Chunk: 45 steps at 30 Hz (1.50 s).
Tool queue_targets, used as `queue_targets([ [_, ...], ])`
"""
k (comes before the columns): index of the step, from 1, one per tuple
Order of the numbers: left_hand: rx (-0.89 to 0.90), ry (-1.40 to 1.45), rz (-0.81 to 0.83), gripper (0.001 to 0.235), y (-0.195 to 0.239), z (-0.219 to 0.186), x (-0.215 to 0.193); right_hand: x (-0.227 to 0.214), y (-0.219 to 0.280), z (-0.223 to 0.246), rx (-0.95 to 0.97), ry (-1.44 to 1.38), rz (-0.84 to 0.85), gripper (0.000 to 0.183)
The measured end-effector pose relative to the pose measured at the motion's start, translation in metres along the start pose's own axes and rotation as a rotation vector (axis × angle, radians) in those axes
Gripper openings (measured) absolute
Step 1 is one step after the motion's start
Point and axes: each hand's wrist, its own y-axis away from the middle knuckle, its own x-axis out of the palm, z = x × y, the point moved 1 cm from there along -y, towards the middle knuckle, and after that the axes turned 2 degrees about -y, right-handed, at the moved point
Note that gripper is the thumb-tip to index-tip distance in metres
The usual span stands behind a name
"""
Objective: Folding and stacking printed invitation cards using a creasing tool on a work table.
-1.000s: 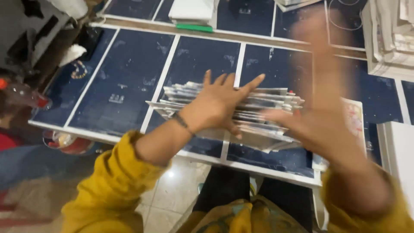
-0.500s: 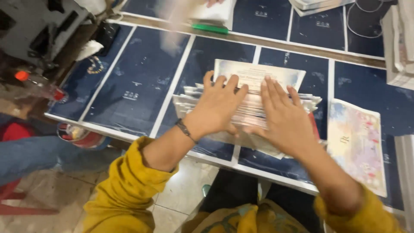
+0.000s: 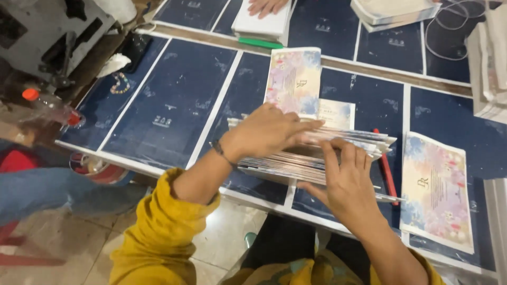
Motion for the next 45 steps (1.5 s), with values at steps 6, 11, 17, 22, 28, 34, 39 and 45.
queue_targets([
  [6, -0.023, -0.013, -0.126, 0.056, -0.015, 0.015, 0.007, 0.0, 0.021, 0.012, -0.069, 0.223, -0.025, 0.089],
  [11, 0.038, -0.082, -0.127, 0.071, -0.021, 0.028, 0.011, -0.005, 0.021, 0.006, -0.084, 0.092, -0.065, 0.1],
  [17, -0.061, -0.167, -0.163, 0.07, -0.032, 0.034, 0.028, -0.016, 0.027, 0.019, -0.177, 0.143, 0.03, 0.072],
  [22, -0.084, 0.01, -0.023, 0.063, -0.024, 0.024, 0.008, 0.002, 0.035, 0.008, -0.091, 0.019, -0.054, 0.081],
  [28, -0.122, 0.175, 0.14, 0.062, -0.004, 0.001, -0.015, 0.009, -0.001, -0.008, -0.007, 0.169, 0.003, 0.106],
  [34, -0.098, 0.223, 0.087, 0.065, -0.019, 0.021, -0.007, 0.007, 0.041, 0.018, -0.05, 0.216, 0.091, 0.106],
  [39, -0.144, 0.254, 0.153, 0.064, -0.025, 0.024, -0.009, 0.0, 0.057, 0.023, -0.111, 0.056, 0.034, 0.024],
  [45, -0.182, 0.243, 0.265, 0.072, -0.006, -0.005, -0.033, 0.003, 0.003, -0.007, -0.002, 0.131, 0.018, 0.139],
])
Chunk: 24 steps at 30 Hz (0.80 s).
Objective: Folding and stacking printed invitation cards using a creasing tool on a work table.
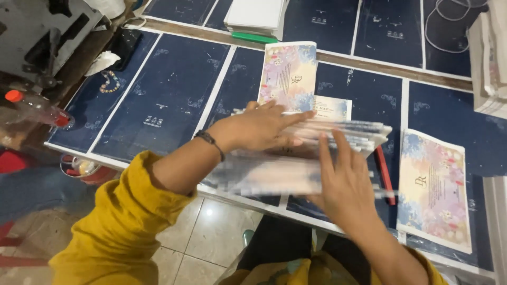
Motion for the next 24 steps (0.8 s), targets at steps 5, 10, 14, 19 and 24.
queue_targets([
  [5, -0.036, -0.044, -0.039, 0.066, -0.012, 0.013, -0.002, 0.02, -0.018, -0.01, -0.031, 0.242, 0.015, 0.125],
  [10, -0.016, 0.006, -0.071, 0.069, -0.034, 0.032, 0.01, 0.004, 0.025, 0.008, -0.099, 0.003, 0.015, 0.109],
  [14, 0.025, 0.104, -0.012, 0.077, -0.037, 0.036, 0.007, -0.003, 0.048, 0.016, -0.096, -0.231, -0.021, 0.052],
  [19, -0.046, 0.096, -0.014, 0.08, -0.021, 0.019, 0.008, 0.0, 0.004, -0.004, -0.013, -0.089, 0.025, 0.126],
  [24, -0.075, 0.056, -0.083, 0.084, -0.031, 0.028, 0.013, 0.014, -0.022, -0.017, -0.013, 0.054, -0.008, 0.137],
])
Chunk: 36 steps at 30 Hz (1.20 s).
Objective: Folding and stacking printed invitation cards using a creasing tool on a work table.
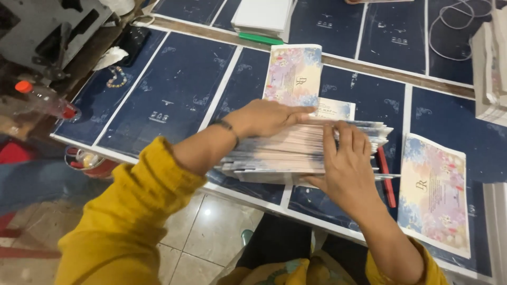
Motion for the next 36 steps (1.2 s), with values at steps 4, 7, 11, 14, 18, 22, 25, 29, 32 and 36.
queue_targets([
  [4, 0.045, 0.023, 0.05, 0.081, -0.023, 0.012, -0.007, -0.004, 0.02, 0.007, -0.035, 0.018, 0.065, 0.13],
  [7, 0.025, 0.025, 0.07, 0.086, -0.022, 0.009, -0.015, -0.011, 0.037, 0.011, -0.039, -0.037, 0.076, 0.126],
  [11, 0.026, 0.029, 0.025, 0.083, -0.019, 0.007, -0.015, -0.018, 0.032, 0.009, -0.081, -0.059, 0.03, 0.114],
  [14, 0.067, -0.011, 0.066, 0.085, -0.015, 0.008, -0.005, -0.006, 0.015, 0.0, -0.008, -0.126, 0.083, 0.123],
  [18, 0.002, 0.049, 0.037, 0.078, -0.008, 0.006, -0.002, -0.002, -0.008, -0.006, -0.004, -0.22, -0.006, 0.135],
  [22, 0.021, 0.032, -0.012, 0.078, -0.009, 0.004, -0.006, 0.007, 0.002, -0.002, 0.119, -0.15, 0.183, 0.123],
  [25, 0.028, 0.006, -0.026, 0.078, -0.014, 0.005, -0.013, 0.001, 0.025, 0.011, 0.113, 0.005, 0.218, 0.105],
  [29, 0.052, -0.042, 0.048, 0.083, -0.036, 0.02, -0.011, 0.001, 0.055, 0.021, 0.06, 0.045, 0.088, 0.077],
  [32, 0.024, -0.092, 0.079, 0.091, -0.014, 0.005, -0.024, -0.025, 0.031, 0.022, 0.041, -0.014, 0.021, 0.08],
  [36, 0.034, -0.054, 0.098, 0.103, -0.013, 0.007, -0.013, -0.008, 0.019, 0.01, 0.035, -0.08, 0.038, 0.089],
])
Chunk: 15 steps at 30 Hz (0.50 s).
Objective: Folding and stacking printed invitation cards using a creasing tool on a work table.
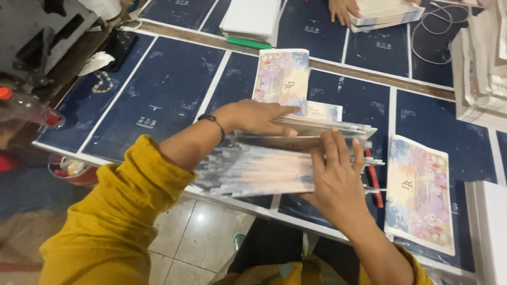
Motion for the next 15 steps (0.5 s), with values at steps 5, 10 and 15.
queue_targets([
  [5, 0.055, -0.08, -0.103, 0.097, -0.009, 0.011, 0.012, 0.025, 0.02, -0.01, -0.015, 0.04, 0.033, 0.107],
  [10, 0.04, -0.058, -0.086, 0.098, 0.005, -0.005, 0.005, 0.015, 0.016, -0.002, 0.039, -0.023, -0.005, 0.098],
  [15, 0.043, -0.071, -0.134, 0.098, 0.016, -0.008, 0.007, 0.016, 0.024, -0.002, 0.019, 0.011, 0.016, 0.1],
])
